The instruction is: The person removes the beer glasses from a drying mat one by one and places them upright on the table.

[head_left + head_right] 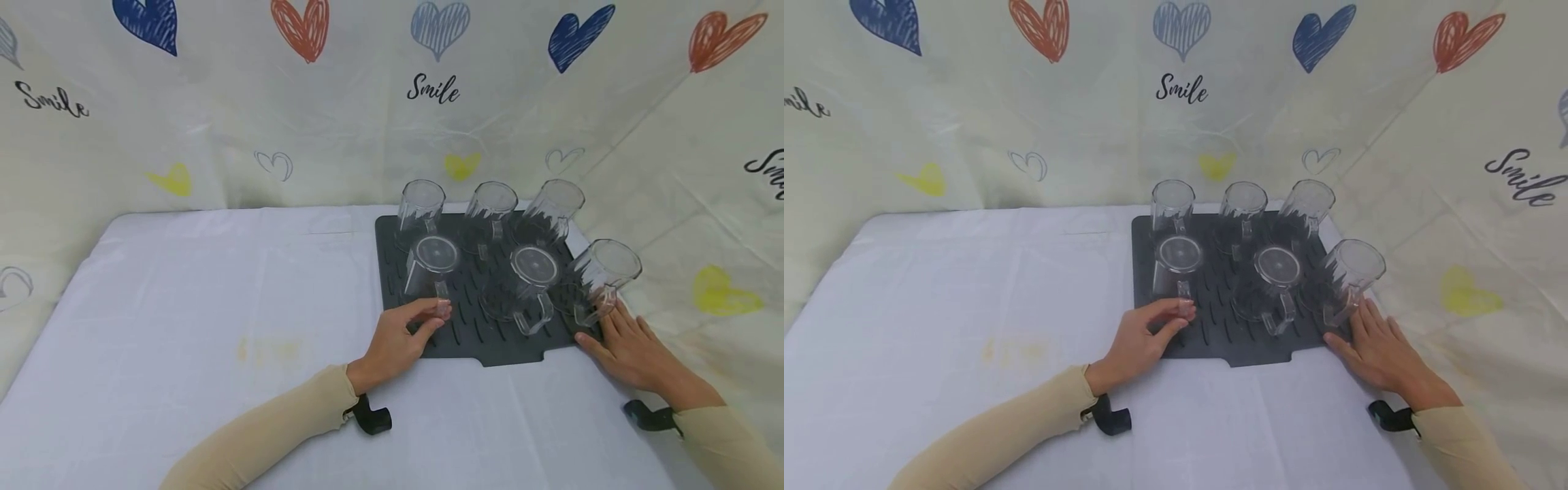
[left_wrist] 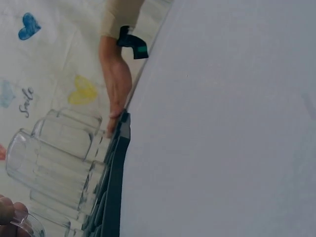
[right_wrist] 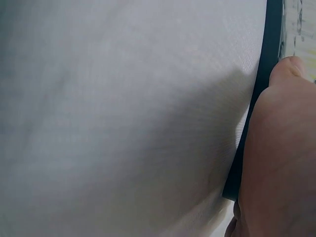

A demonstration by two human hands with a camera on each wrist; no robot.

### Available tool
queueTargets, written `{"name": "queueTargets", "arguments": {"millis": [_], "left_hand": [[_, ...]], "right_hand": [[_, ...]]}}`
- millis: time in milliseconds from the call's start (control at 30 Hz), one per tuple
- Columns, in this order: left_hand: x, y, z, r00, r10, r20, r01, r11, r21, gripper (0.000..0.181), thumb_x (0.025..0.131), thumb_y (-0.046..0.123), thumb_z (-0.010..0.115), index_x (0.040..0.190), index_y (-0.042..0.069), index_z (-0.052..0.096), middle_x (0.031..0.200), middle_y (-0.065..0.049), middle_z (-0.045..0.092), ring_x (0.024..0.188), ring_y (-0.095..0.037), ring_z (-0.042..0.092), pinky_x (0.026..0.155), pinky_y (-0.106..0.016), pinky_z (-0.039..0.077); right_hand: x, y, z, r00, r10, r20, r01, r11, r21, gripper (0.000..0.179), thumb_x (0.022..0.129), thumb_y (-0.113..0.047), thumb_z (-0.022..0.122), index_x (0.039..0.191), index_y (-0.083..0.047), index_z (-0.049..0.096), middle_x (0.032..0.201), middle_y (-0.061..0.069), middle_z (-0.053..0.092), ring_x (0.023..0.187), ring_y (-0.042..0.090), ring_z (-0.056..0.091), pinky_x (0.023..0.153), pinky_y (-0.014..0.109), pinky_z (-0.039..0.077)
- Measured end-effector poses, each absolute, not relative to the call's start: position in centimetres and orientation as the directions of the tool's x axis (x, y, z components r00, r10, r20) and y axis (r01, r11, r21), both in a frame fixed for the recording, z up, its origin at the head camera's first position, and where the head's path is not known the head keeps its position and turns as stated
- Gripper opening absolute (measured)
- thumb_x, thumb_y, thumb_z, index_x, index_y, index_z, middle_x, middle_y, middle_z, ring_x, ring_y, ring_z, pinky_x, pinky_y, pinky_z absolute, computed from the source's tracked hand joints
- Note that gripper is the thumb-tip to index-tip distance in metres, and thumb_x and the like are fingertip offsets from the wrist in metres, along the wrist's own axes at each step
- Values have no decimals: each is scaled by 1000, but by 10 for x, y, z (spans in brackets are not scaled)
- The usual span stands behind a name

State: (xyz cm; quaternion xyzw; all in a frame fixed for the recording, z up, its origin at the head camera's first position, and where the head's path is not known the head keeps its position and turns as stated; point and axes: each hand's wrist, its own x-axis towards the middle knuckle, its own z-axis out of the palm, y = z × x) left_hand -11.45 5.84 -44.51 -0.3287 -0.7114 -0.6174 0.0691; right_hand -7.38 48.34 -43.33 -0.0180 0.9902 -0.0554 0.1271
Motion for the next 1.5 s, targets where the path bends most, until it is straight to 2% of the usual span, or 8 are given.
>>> {"name": "queueTargets", "arguments": {"millis": [300,600,867,1233,1500], "left_hand": [[-117,51,-439,-776,361,518,555,-1,832,33,95,-4,69,128,0,68,117,-19,77,106,-26,77,94,-24,62],[-121,41,-434,-765,348,541,587,32,809,34,94,-6,70,127,0,69,116,-17,78,105,-25,78,95,-24,61],[-124,32,-428,-744,337,578,624,40,780,33,95,-3,69,128,1,69,115,-17,78,104,-25,78,90,-25,63],[-127,21,-423,-753,327,571,616,48,786,31,97,1,68,128,-1,68,119,-16,77,109,-25,77,97,-27,61],[-128,15,-417,-743,314,591,635,50,771,29,96,-3,68,125,-3,69,117,-16,78,105,-25,78,96,-26,62]], "right_hand": [[-72,483,-434,-964,-49,-262,-17,992,-124,97,109,-58,33,156,19,-3,162,45,-6,154,59,-8,120,81,2],[-72,485,-434,-959,-43,-279,-12,994,-111,98,109,-59,31,153,23,1,160,46,-7,154,59,-9,120,80,-1],[-71,484,-434,-960,-32,-279,-2,994,-109,98,109,-60,31,154,23,1,161,45,-8,154,59,-10,120,80,0],[-74,488,-436,-960,-46,-276,-13,993,-120,98,109,-59,31,153,24,3,159,48,-4,153,60,-11,120,80,-3],[-72,485,-432,-963,-49,-266,-16,992,-122,96,110,-57,32,154,23,2,159,48,-3,153,60,-9,120,80,-1]]}}
